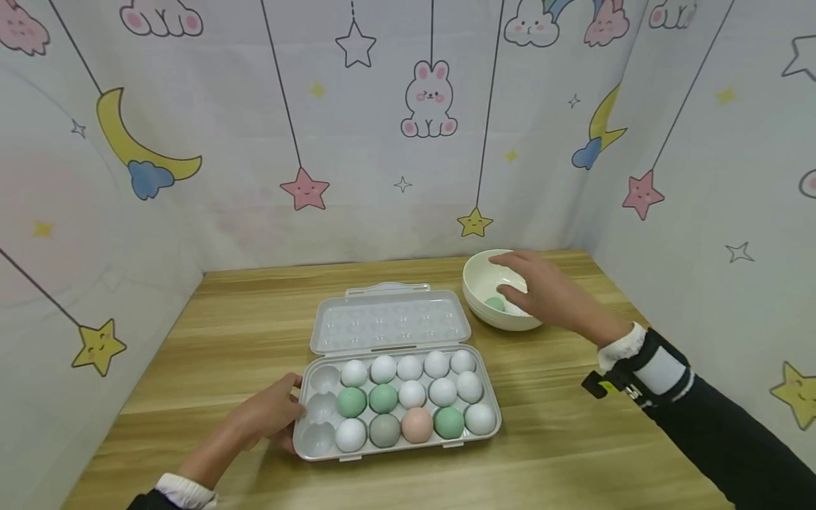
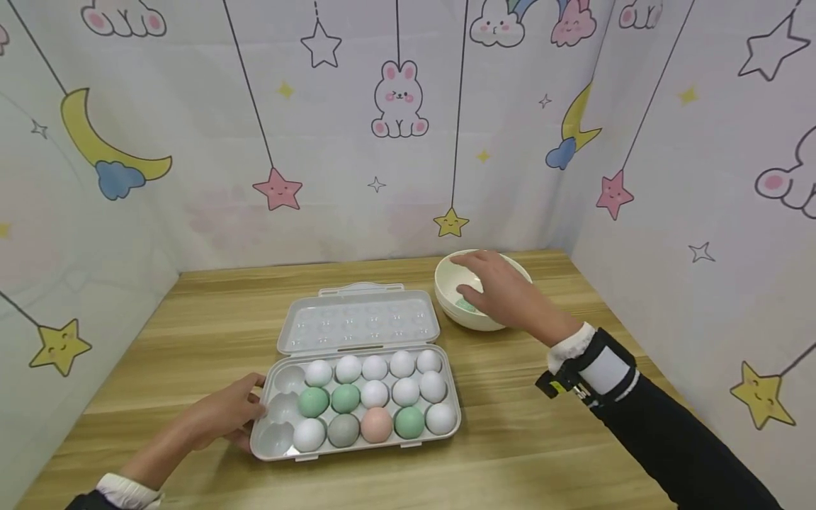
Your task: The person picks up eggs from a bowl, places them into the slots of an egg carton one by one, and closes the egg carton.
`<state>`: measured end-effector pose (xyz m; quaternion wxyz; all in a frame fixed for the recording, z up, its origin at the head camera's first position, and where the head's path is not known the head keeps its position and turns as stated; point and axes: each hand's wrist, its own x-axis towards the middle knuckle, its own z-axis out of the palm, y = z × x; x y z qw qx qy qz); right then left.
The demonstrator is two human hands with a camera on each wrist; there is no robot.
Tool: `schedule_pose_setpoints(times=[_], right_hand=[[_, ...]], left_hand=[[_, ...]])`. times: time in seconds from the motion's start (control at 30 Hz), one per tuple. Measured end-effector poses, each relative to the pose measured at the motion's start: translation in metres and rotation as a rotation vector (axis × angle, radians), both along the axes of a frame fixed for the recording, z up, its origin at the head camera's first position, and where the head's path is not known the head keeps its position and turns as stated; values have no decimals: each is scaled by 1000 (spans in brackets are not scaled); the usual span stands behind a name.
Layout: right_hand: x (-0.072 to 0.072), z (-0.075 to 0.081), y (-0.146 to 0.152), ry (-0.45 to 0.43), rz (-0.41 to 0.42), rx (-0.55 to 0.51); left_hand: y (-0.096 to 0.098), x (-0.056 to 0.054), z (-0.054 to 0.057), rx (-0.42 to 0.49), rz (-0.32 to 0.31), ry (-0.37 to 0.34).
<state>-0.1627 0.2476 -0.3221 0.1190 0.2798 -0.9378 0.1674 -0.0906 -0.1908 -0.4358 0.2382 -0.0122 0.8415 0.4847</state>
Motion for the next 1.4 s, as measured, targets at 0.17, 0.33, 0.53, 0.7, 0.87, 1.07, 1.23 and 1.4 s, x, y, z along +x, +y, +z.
schedule_pose_setpoints(times=[0.17,0.33,0.53,0.7,0.87,1.07,1.23,1.4], right_hand=[[-27,-11,26,-86,-61,56],[-52,-26,43,-168,-74,139],[-74,-43,51,-354,-134,241],[-84,-53,54,-423,-130,320],[-90,-62,54,-429,-106,373],[-94,-71,55,-429,-98,402],[-97,-77,59,-432,-77,418],[-101,-78,60,-431,-69,407]], left_hand=[[0,-1,0,-5,-2,6],[1,0,-1,12,0,8],[1,1,-1,31,11,2],[1,1,-3,33,12,-6],[1,0,-3,26,13,-9],[1,1,-2,35,18,-6],[2,2,-1,28,17,-4],[1,1,-2,28,17,-4]])
